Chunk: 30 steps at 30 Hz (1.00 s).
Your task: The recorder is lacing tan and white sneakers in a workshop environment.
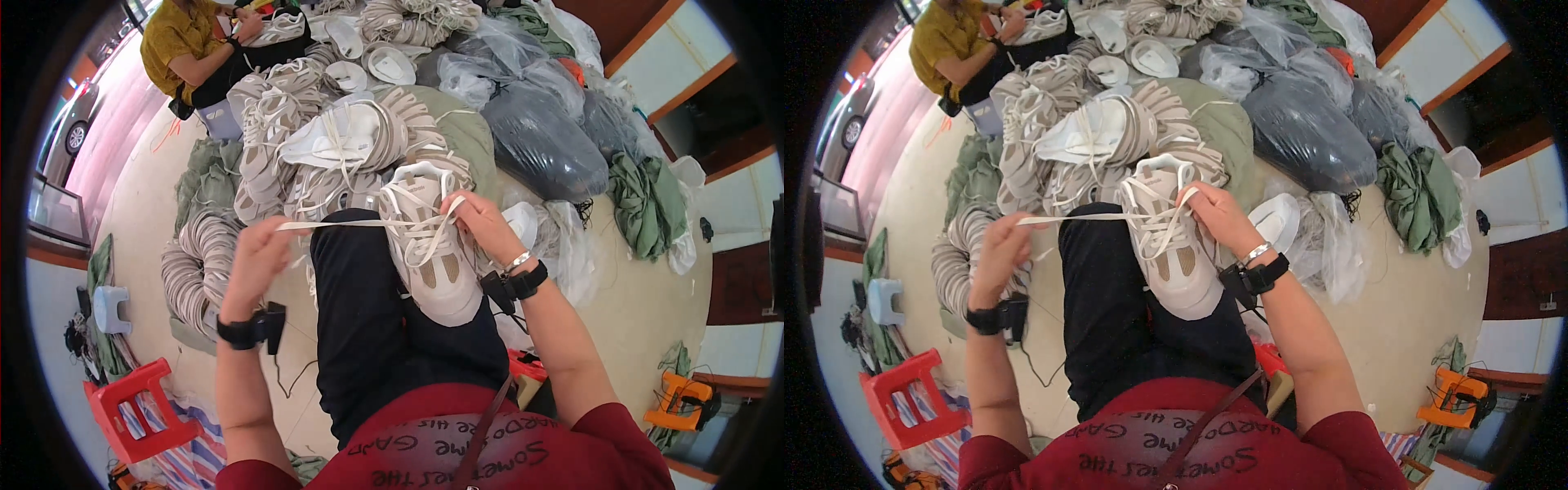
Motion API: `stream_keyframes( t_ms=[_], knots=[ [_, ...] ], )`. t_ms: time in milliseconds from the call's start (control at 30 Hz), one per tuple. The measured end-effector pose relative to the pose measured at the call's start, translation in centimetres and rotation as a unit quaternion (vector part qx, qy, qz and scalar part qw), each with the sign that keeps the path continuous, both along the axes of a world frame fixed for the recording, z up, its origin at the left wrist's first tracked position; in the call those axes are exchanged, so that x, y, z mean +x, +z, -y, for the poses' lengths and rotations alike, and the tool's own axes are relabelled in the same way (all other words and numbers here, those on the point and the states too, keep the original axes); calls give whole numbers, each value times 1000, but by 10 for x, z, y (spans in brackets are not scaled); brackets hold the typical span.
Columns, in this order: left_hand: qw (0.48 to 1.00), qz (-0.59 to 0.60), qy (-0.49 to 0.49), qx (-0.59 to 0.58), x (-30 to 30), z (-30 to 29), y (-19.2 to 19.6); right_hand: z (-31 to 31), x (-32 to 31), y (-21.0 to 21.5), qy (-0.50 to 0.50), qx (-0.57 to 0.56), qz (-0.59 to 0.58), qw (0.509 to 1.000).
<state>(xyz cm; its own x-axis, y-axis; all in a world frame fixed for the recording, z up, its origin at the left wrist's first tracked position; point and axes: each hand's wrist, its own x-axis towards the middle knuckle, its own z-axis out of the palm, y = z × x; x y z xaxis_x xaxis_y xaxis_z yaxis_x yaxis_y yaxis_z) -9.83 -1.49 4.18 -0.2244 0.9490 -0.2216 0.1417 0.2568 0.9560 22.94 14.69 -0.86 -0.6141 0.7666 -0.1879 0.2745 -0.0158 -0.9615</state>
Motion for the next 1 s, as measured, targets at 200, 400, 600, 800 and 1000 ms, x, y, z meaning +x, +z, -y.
stream_keyframes(
  t_ms=[200,400,600,800,1000],
  knots=[
    [991,13,133,8,-73,74,-25,10,6,-11,-39,-63,-43,996],
    [976,4,214,-43,-98,99,-51,19,7,-10,-47,-59,-56,996],
    [914,-401,60,22,-50,70,-77,27,5,-6,-60,-65,-135,987],
    [905,-389,-57,161,64,-1,-36,32,9,-3,-83,-54,-132,986],
    [934,-308,-106,145,104,-29,-49,37,3,9,-83,-45,-195,976]
  ],
)
